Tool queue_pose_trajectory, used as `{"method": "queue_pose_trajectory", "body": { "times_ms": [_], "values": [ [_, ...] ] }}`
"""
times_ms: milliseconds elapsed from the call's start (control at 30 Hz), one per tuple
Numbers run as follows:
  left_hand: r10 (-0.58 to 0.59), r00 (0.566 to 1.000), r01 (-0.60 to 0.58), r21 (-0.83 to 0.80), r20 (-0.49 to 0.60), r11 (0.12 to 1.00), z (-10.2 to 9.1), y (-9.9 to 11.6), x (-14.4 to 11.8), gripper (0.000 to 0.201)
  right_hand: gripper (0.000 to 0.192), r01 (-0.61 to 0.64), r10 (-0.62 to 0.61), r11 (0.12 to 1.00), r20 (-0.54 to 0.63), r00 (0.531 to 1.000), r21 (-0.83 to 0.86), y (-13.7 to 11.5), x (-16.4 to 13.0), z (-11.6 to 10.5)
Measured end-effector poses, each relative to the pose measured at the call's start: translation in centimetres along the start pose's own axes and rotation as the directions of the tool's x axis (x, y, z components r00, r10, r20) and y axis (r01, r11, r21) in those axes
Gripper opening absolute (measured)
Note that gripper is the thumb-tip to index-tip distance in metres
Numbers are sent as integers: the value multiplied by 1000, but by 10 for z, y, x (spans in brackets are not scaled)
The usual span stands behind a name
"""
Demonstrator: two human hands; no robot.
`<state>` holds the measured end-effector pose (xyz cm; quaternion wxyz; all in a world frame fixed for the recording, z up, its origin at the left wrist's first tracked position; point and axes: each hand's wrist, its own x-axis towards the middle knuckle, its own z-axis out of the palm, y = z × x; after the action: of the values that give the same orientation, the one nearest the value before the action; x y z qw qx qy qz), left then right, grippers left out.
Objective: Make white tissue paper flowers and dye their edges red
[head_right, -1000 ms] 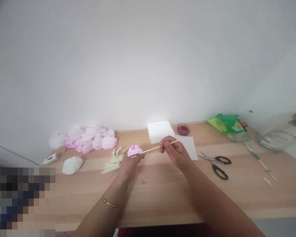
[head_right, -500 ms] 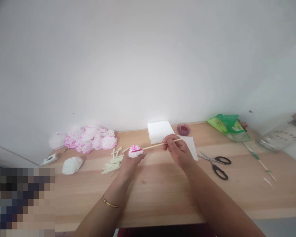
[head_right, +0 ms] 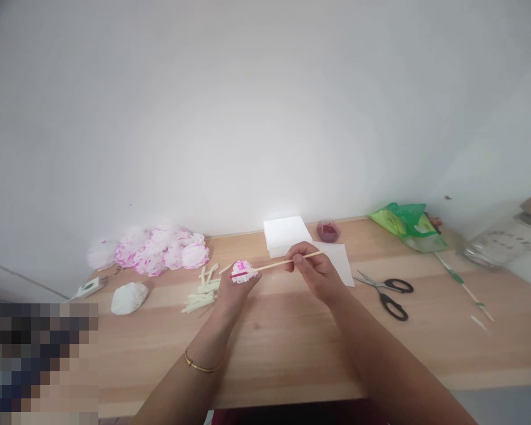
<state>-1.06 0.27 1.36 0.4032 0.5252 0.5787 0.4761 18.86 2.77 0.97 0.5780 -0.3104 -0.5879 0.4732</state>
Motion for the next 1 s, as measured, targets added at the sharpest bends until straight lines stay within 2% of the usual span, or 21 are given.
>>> {"method": "queue_pose_trajectory", "body": {
  "times_ms": [133, 333, 533, 700, 900, 1000],
  "values": [
    [-5, 1000, 5, -14, 13, 1000, 0, 1, 0, 24, 22, -13, 17, 998, 67, 998, -59, -1, 0, -3],
    [-30, 999, 30, 32, 15, 999, -1, 1, 0, 24, 20, 30, -28, 999, 63, 998, -24, -3, 1, -10],
    [-26, 999, 26, 10, 28, 1000, -1, 2, 0, 25, 14, 16, 3, 997, 239, 971, -74, -2, 1, -11],
    [-21, 999, 20, 15, 26, 1000, -1, -1, 1, 24, 15, 27, -22, 999, 149, 989, -27, -1, 1, -13],
    [2, 1000, -3, 43, 6, 999, 1, -2, 0, 25, 15, -6, 9, 1000, 149, 989, -22, 1, 1, -10],
    [17, 1000, -17, 68, 7, 998, 0, 0, -1, 22, 17, 18, -16, 999, 79, 997, -32, 0, 2, -11]
  ]
}}
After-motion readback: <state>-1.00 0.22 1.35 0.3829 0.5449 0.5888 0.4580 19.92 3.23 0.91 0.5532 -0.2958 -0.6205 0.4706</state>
